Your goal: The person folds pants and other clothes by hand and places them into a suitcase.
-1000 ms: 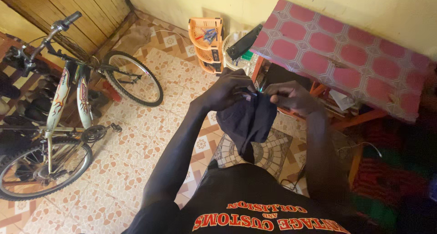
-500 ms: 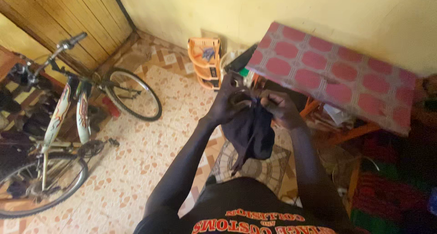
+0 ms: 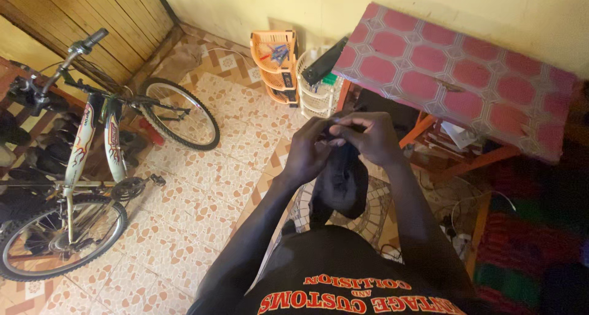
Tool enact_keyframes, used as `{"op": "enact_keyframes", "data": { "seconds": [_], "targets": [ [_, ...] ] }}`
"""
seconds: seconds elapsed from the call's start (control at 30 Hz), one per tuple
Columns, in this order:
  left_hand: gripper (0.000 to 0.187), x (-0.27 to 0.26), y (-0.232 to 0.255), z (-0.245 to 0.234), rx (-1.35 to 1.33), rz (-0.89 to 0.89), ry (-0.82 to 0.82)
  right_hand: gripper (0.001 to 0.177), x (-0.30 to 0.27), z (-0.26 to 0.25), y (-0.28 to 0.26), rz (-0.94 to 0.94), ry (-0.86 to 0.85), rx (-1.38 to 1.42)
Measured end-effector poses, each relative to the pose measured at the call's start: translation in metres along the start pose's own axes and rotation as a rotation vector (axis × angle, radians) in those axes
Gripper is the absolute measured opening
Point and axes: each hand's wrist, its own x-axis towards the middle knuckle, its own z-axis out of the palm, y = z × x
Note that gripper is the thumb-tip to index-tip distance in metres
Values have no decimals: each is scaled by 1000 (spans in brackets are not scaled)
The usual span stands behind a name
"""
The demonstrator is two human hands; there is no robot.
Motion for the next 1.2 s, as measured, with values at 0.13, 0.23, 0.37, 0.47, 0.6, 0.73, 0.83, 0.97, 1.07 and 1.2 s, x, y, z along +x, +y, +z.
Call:
{"op": "enact_keyframes", "data": {
  "seconds": [0.13,0.23,0.37,0.47,0.6,0.73,0.83,0.97,1.07,1.2],
  "targets": [
    [26,7,-9,0,164,-117,-7,23,2,-3,2,-125,15,-144],
    [18,14,-19,-2,200,1,30,37,5,-15,18,-182,47,-52],
    [16,22,-26,-22,183,-44,105,55,1,-45,53,-140,-176,-94],
    [19,26,-28,-45,218,-91,155,58,0,-52,82,-85,-386,-424],
    [19,21,-40,-73,284,-94,148,46,1,-70,83,250,-295,-530],
    [17,10,-60,-88,99,-285,219,44,16,-95,45,258,-175,-465],
    [17,6,-70,-88,156,-303,255,54,29,-91,24,-6,-184,-706],
    [19,2,-73,-84,82,-255,222,83,45,-82,32,128,-277,-1018],
    [18,3,-74,-85,54,-221,234,81,55,-85,45,146,-254,-1061],
    [17,4,-79,-85,102,-291,242,58,60,-90,58,-27,-140,-1093]
  ]
}}
